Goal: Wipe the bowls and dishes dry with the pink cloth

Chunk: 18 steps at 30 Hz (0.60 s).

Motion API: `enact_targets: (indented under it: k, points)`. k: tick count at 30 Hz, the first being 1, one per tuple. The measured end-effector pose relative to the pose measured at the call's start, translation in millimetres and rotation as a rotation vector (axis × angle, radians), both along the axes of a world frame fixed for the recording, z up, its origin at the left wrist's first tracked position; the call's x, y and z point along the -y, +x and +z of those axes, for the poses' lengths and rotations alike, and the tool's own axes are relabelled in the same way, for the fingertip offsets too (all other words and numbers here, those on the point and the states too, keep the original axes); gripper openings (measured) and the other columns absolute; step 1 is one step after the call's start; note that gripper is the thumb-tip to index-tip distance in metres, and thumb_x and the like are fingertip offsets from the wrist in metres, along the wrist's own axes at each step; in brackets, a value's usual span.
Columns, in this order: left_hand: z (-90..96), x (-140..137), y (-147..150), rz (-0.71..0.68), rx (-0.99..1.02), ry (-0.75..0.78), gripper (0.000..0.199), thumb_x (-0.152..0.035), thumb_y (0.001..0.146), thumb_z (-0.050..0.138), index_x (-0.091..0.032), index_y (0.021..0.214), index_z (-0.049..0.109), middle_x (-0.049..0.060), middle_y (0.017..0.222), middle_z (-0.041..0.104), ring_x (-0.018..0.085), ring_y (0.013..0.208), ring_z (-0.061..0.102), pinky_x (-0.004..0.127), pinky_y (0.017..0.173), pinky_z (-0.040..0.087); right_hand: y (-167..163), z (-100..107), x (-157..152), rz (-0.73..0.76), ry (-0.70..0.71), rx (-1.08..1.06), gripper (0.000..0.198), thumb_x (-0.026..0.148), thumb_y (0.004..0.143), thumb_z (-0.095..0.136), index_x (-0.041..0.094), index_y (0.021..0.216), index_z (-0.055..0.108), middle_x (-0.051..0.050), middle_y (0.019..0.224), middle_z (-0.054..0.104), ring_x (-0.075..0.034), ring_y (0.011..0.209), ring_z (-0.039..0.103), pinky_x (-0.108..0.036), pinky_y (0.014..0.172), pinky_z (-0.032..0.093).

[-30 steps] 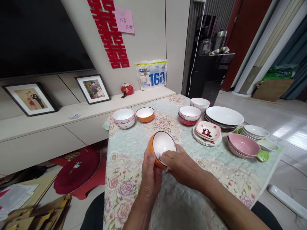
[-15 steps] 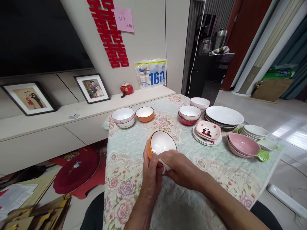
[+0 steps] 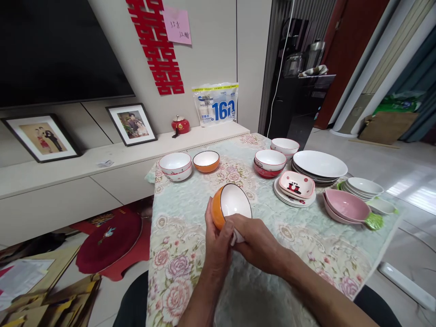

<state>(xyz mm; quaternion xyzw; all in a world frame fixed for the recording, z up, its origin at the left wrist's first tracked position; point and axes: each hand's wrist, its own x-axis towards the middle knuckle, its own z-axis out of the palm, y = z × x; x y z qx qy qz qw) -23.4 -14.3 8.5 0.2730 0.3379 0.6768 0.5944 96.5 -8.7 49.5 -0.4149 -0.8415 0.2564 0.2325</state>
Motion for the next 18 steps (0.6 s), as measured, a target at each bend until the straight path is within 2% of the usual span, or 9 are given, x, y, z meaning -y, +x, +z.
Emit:
enact_targets:
  k: [2, 4, 7, 9, 11, 13, 14, 16, 18]
  points:
    - [0.3, 0.3, -2.2, -0.017, 0.033, -0.018, 0.075, -0.039, 0.081, 0.075, -0.03, 0.147, 0.041, 0.009, 0.14, 0.06, 0.03, 0.132, 0.054, 0.04, 0.108, 0.044, 2.8, -0.6, -2.1, 0.111, 0.032, 0.072, 0.023, 0.011, 0.085, 0.057, 0.019, 0.106, 0.057, -0.006, 0.106, 0.067, -0.02, 0.093, 0.062, -0.031, 0.083, 0.047]
    - [0.6, -0.7, -4.1, -0.037, 0.058, -0.037, 0.067, -0.041, 0.084, 0.072, -0.027, 0.144, 0.045, 0.011, 0.134, 0.064, 0.029, 0.125, 0.06, 0.041, 0.105, 0.046, 7.9, -3.6, -4.8, 0.149, 0.114, 0.222, 0.03, 0.007, 0.083, 0.055, 0.019, 0.111, 0.057, -0.008, 0.108, 0.067, -0.022, 0.1, 0.061, -0.043, 0.1, 0.042]
    - [0.1, -4.1, -5.4, -0.069, 0.071, -0.051, 0.065, -0.042, 0.085, 0.071, -0.022, 0.142, 0.048, 0.012, 0.129, 0.067, 0.03, 0.119, 0.064, 0.042, 0.103, 0.048, 14.2, -8.5, -7.2, 0.06, 0.261, 0.394, 0.037, -0.002, 0.081, 0.047, 0.019, 0.11, 0.058, -0.006, 0.103, 0.067, -0.022, 0.101, 0.062, -0.058, 0.115, 0.021]
    - [-0.6, -6.2, -5.5, -0.099, 0.106, -0.061, 0.066, -0.046, 0.086, 0.069, -0.02, 0.143, 0.049, 0.013, 0.132, 0.066, 0.03, 0.121, 0.062, 0.043, 0.103, 0.048, 15.6, -8.8, -7.3, 0.02, 0.295, 0.432, 0.035, -0.003, 0.083, 0.044, 0.018, 0.105, 0.06, -0.005, 0.098, 0.067, -0.02, 0.097, 0.062, -0.056, 0.117, 0.018]
    - [-0.9, -7.0, -5.2, -0.115, 0.161, -0.089, 0.065, -0.051, 0.087, 0.066, -0.018, 0.142, 0.052, 0.014, 0.132, 0.066, 0.031, 0.124, 0.061, 0.043, 0.104, 0.048, 15.4, -6.1, -6.8, 0.047, 0.271, 0.425, 0.03, -0.002, 0.083, 0.045, 0.017, 0.1, 0.061, -0.006, 0.095, 0.068, -0.02, 0.092, 0.063, -0.049, 0.113, 0.028]
    - [-0.7, -6.4, -4.4, -0.137, 0.198, -0.12, 0.064, -0.054, 0.088, 0.064, -0.015, 0.139, 0.055, 0.015, 0.126, 0.07, 0.032, 0.125, 0.06, 0.044, 0.105, 0.048, 14.8, -1.8, -6.4, 0.092, 0.208, 0.382, 0.027, 0.0, 0.083, 0.048, 0.018, 0.098, 0.062, -0.006, 0.094, 0.068, -0.019, 0.088, 0.062, -0.038, 0.096, 0.042]
    - [-0.3, -5.8, -3.7, -0.148, 0.204, -0.12, 0.065, -0.054, 0.088, 0.063, -0.015, 0.138, 0.056, 0.016, 0.124, 0.071, 0.033, 0.125, 0.06, 0.045, 0.105, 0.048, 14.4, 0.0, -6.4, 0.102, 0.173, 0.345, 0.025, 0.001, 0.082, 0.05, 0.018, 0.097, 0.062, -0.006, 0.093, 0.068, -0.019, 0.086, 0.061, -0.033, 0.086, 0.045]
    - [0.6, -4.5, -2.0, -0.148, 0.186, -0.071, 0.068, -0.052, 0.086, 0.067, -0.018, 0.142, 0.052, 0.015, 0.128, 0.068, 0.033, 0.126, 0.059, 0.045, 0.105, 0.048, 12.5, 1.9, -6.2, 0.079, 0.114, 0.239, 0.019, 0.004, 0.082, 0.054, 0.019, 0.092, 0.061, -0.003, 0.089, 0.067, -0.017, 0.079, 0.059, -0.027, 0.07, 0.042]
    - [1.6, -3.7, -0.5, -0.113, 0.131, -0.005, 0.076, -0.047, 0.081, 0.074, -0.025, 0.148, 0.045, 0.013, 0.139, 0.062, 0.031, 0.128, 0.058, 0.043, 0.105, 0.048, 9.2, 1.7, -5.7, 0.027, 0.088, 0.108, 0.013, 0.007, 0.085, 0.054, 0.02, 0.087, 0.058, -0.001, 0.085, 0.065, -0.015, 0.074, 0.056, -0.025, 0.066, 0.038]
